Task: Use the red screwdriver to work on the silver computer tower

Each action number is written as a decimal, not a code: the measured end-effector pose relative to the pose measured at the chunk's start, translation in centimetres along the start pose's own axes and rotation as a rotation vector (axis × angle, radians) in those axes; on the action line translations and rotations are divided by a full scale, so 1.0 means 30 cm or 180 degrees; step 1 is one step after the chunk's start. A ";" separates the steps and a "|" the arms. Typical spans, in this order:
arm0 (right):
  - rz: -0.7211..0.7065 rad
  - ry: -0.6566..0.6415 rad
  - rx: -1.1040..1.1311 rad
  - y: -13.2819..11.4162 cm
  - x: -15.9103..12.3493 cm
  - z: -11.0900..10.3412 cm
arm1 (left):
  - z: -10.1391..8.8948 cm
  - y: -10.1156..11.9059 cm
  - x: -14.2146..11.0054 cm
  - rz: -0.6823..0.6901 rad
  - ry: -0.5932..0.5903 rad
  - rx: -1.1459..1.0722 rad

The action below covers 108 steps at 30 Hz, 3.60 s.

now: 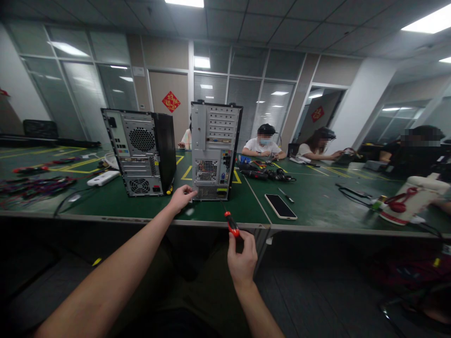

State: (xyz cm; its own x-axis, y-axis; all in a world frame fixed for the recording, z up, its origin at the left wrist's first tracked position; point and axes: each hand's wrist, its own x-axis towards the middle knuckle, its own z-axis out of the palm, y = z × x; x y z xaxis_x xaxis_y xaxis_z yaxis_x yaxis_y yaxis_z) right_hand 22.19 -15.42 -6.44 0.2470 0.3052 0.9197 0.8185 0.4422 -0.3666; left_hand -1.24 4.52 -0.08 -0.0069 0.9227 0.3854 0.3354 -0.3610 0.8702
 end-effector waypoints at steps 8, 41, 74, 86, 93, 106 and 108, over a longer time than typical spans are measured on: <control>-0.0229 -0.0027 0.0015 -0.002 0.004 -0.002 | 0.004 -0.010 0.007 -0.0003 -0.0005 0.0002; -0.0032 -0.0127 0.0065 -0.011 0.002 0.001 | 0.008 -0.014 0.009 0.0016 0.0027 -0.0019; 0.0232 -0.0219 0.0025 0.002 -0.009 0.002 | 0.005 -0.007 0.006 0.0039 0.0007 0.0015; -0.0039 -0.0123 0.0015 -0.008 0.000 0.002 | 0.000 -0.002 0.001 -0.0020 -0.0007 -0.0022; 0.0215 -0.0258 -0.0010 0.003 -0.002 -0.002 | 0.001 -0.001 0.001 0.0019 0.0027 0.0010; 0.0117 -0.0176 -0.0116 0.029 -0.013 -0.011 | 0.002 -0.016 0.013 0.0018 -0.0078 0.0059; 0.0201 -0.0243 -0.0113 0.034 -0.012 -0.022 | 0.000 -0.010 0.012 -0.0021 -0.0073 0.0079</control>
State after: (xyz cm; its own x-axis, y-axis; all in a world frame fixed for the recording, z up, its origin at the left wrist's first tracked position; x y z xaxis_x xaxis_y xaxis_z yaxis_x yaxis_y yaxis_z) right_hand 23.29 -15.63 -7.05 0.2595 0.3955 0.8811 0.8208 0.3904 -0.4170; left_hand -1.34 4.97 -0.21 0.0125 0.9280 0.3724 0.3588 -0.3517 0.8646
